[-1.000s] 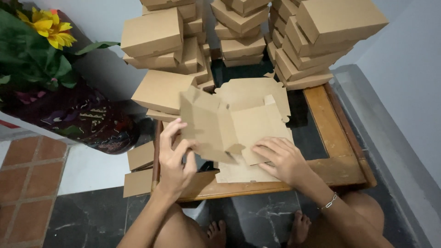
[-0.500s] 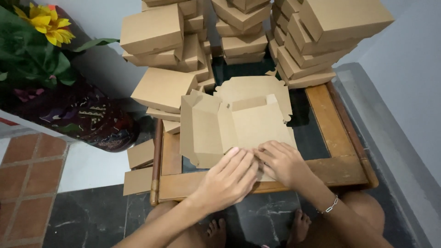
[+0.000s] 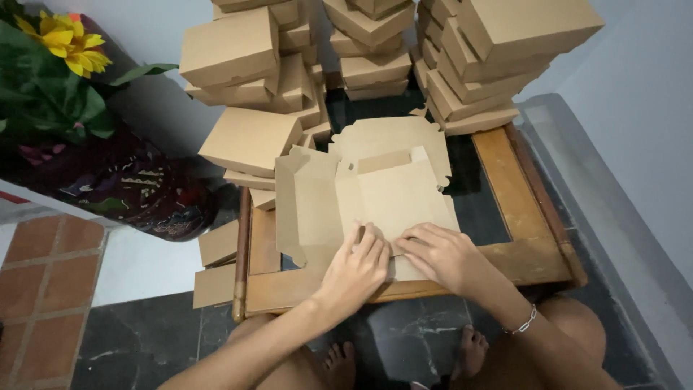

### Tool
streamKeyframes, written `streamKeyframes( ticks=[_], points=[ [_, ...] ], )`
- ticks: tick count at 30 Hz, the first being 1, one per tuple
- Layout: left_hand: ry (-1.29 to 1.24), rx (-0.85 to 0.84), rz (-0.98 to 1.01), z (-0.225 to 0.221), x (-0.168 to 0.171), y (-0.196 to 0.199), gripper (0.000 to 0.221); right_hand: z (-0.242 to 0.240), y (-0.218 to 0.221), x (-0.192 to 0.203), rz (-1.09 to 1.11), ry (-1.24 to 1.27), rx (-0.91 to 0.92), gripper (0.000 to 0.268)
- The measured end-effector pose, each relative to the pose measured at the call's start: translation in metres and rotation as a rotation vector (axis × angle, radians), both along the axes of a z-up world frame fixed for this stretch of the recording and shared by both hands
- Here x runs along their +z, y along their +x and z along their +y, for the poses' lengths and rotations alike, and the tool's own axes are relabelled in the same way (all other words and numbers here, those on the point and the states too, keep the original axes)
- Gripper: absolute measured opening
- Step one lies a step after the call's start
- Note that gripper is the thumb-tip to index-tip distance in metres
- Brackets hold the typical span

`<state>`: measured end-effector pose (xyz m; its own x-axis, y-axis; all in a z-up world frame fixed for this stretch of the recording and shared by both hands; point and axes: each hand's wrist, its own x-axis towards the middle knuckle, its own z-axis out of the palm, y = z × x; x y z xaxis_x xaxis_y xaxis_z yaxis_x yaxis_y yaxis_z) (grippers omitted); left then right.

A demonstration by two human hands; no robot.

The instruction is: Folding a flat cardboard template into a small box and tucking in the tabs.

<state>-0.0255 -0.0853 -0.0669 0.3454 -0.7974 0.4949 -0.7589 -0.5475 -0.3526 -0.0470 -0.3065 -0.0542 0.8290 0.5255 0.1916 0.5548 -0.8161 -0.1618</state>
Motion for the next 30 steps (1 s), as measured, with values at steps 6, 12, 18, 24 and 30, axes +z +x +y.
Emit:
streamKeyframes(
  ticks=[6, 12, 18, 24, 30],
  points=[
    [0.011, -0.003, 0.038, -0.004, -0.002, 0.003, 0.017, -0.016, 0.002, 0.006, 0.072, -0.014, -0.024, 0.018],
    [0.028, 0.015, 0.034, -0.009, 0.003, 0.000, 0.020, -0.019, 0.000, 0.011, 0.092, -0.023, -0.067, 0.019],
    [-0.007, 0.017, 0.019, -0.026, -0.019, 0.004, 0.014, -0.015, 0.005, 0.027, 0.101, -0.029, -0.088, 0.017],
    [-0.015, 0.111, 0.103, -0.033, -0.015, 0.017, 0.011, -0.010, 0.012, 0.039, 0.144, 0.050, -0.158, 0.019],
    [0.029, 0.167, 0.361, -0.035, 0.008, 0.026, 0.017, 0.001, 0.016, 0.066, 0.235, 0.101, -0.217, 0.019]
  ],
)
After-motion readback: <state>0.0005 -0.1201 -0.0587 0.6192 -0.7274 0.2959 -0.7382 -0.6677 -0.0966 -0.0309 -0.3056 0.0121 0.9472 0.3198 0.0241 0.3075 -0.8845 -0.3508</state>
